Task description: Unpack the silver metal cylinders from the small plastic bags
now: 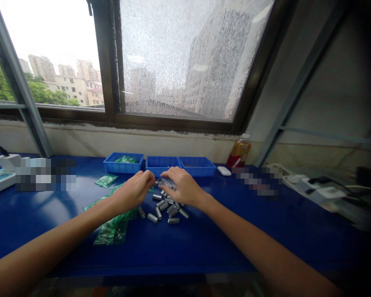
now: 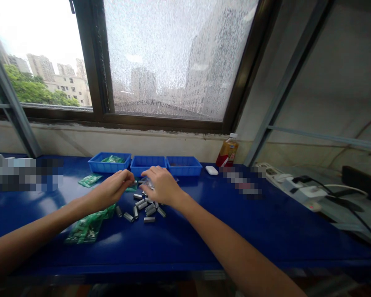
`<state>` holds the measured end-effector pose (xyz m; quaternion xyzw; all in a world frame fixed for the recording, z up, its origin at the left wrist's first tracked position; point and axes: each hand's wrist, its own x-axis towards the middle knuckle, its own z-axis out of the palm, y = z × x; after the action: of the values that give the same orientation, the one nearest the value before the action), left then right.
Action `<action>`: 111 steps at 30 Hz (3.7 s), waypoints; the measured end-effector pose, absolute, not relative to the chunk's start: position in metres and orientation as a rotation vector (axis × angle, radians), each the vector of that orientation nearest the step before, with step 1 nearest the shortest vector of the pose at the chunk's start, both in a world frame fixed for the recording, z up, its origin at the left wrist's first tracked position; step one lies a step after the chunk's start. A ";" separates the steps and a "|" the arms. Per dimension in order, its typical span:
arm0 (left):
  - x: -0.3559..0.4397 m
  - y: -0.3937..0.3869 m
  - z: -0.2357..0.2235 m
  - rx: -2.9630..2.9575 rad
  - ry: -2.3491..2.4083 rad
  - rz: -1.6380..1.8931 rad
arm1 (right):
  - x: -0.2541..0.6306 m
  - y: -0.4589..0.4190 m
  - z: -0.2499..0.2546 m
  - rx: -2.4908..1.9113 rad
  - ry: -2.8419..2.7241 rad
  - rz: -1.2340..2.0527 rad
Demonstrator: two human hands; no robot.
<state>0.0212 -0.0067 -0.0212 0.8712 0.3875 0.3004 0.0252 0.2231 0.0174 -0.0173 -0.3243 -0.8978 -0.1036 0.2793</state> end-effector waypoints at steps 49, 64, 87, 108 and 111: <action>0.023 -0.013 -0.015 2.696 1.341 0.816 | 0.209 0.003 -0.019 -0.684 -2.276 -0.212; -0.002 -0.020 0.001 2.734 0.975 0.128 | 0.263 0.079 -0.034 -1.361 -1.999 -0.461; 0.022 -0.013 -0.020 2.426 1.098 0.942 | 0.198 -0.009 -0.023 -0.890 -2.346 -0.347; 0.023 -0.019 -0.011 2.612 1.194 0.967 | 0.206 -0.022 -0.003 -0.878 -2.339 -0.128; 0.023 -0.019 -0.014 2.607 1.176 0.947 | 0.205 -0.021 -0.004 -0.878 -2.340 -0.139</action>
<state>0.0231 -0.0193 -0.0136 0.8635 0.3896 0.3138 0.0646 0.2050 -0.0210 -0.0045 -0.3330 -0.8876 -0.0528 0.3139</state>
